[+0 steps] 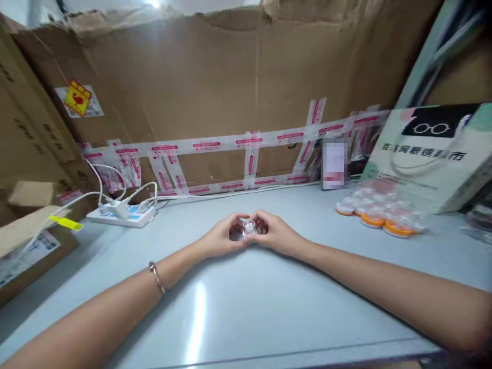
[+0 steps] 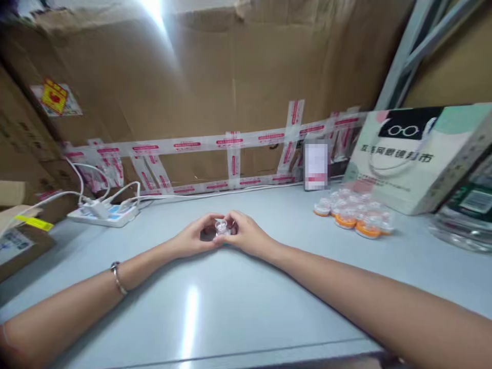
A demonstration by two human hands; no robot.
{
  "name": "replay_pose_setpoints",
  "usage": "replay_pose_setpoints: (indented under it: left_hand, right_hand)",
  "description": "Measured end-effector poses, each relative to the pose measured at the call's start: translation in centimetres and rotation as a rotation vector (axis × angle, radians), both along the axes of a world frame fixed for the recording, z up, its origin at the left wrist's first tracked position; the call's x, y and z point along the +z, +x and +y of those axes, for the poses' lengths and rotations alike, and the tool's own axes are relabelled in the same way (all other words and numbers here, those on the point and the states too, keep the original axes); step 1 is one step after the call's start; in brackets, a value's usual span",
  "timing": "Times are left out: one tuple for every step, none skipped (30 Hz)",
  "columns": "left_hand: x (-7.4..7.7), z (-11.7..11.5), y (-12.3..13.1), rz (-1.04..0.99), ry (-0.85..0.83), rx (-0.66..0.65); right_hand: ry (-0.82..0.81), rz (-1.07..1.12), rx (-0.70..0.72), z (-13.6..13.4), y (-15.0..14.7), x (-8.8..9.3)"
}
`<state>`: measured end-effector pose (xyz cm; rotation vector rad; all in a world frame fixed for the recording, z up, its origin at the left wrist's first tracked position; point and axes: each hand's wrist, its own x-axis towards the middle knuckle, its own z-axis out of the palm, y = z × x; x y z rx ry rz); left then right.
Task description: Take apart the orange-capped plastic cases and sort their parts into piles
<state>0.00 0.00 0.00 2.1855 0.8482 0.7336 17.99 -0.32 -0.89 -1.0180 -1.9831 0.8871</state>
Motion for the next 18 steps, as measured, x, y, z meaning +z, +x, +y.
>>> replay_pose_setpoints:
  left_hand:
    - [0.0,0.0,0.0,-0.002,-0.016,-0.01]
    - [0.0,-0.1,0.0,-0.004,-0.029,-0.015]
    - [0.0,-0.1,0.1,-0.007,-0.038,-0.016]
    - [0.0,-0.1,0.1,-0.009,-0.045,-0.012]
    - [0.1,-0.2,0.1,-0.008,-0.048,0.002]
    - [0.1,-0.2,0.1,-0.009,-0.045,0.017]
    - [0.1,-0.3,0.2,-0.012,-0.038,0.028]
    - [0.2,-0.4,0.2,-0.016,-0.028,0.037]
    - [0.3,-0.6,0.3,-0.021,-0.02,0.045]
    - [0.4,-0.8,0.4,-0.028,-0.018,0.057]
    - [0.6,-1.2,0.5,-0.038,-0.022,0.074]
    - [0.8,-1.6,0.7,-0.056,-0.037,0.095]
    - [1.0,-2.1,1.0,-0.086,-0.057,0.116]
    - [1.3,-2.7,1.3,-0.129,-0.076,0.135]
    - [1.7,-3.4,1.7,-0.179,-0.086,0.156]
    - [2.1,-4.2,2.0,-0.233,-0.084,0.186]
    - [2.5,-5.2,2.3,-0.284,-0.071,0.223]
    - [3.0,-6.2,2.6,-0.326,-0.054,0.271]
  right_hand:
    - [0.004,-0.01,-0.016,0.0,0.0,0.1]
    - [0.008,-0.018,-0.029,0.0,0.0,0.1]
    - [0.01,-0.024,-0.039,0.0,0.0,0.2]
    - [0.011,-0.029,-0.048,-0.1,0.0,0.2]
    - [0.012,-0.034,-0.055,-0.1,0.0,0.3]
    - [0.013,-0.036,-0.06,-0.1,-0.1,0.3]
    - [0.011,-0.036,-0.063,-0.2,-0.1,0.3]
    - [0.008,-0.032,-0.066,-0.2,-0.1,0.2]
    - [0.002,-0.023,-0.069,-0.2,-0.1,0.2]
    - [-0.003,-0.01,-0.072,-0.2,-0.1,0.1]
    - [-0.004,0.011,-0.074,-0.3,-0.1,0.2]
    - [-0.001,0.039,-0.075,-0.3,-0.2,0.3]
    - [0.006,0.072,-0.072,-0.5,-0.2,0.5]
    - [0.016,0.11,-0.064,-0.8,-0.3,0.8]
    - [0.025,0.154,-0.051,-1.2,-0.3,1.3]
    - [0.029,0.203,-0.033,-1.8,-0.4,1.9]
    - [0.024,0.256,-0.008,-2.5,-0.4,2.6]
    - [0.011,0.31,0.02,-3.2,-0.4,3.3]
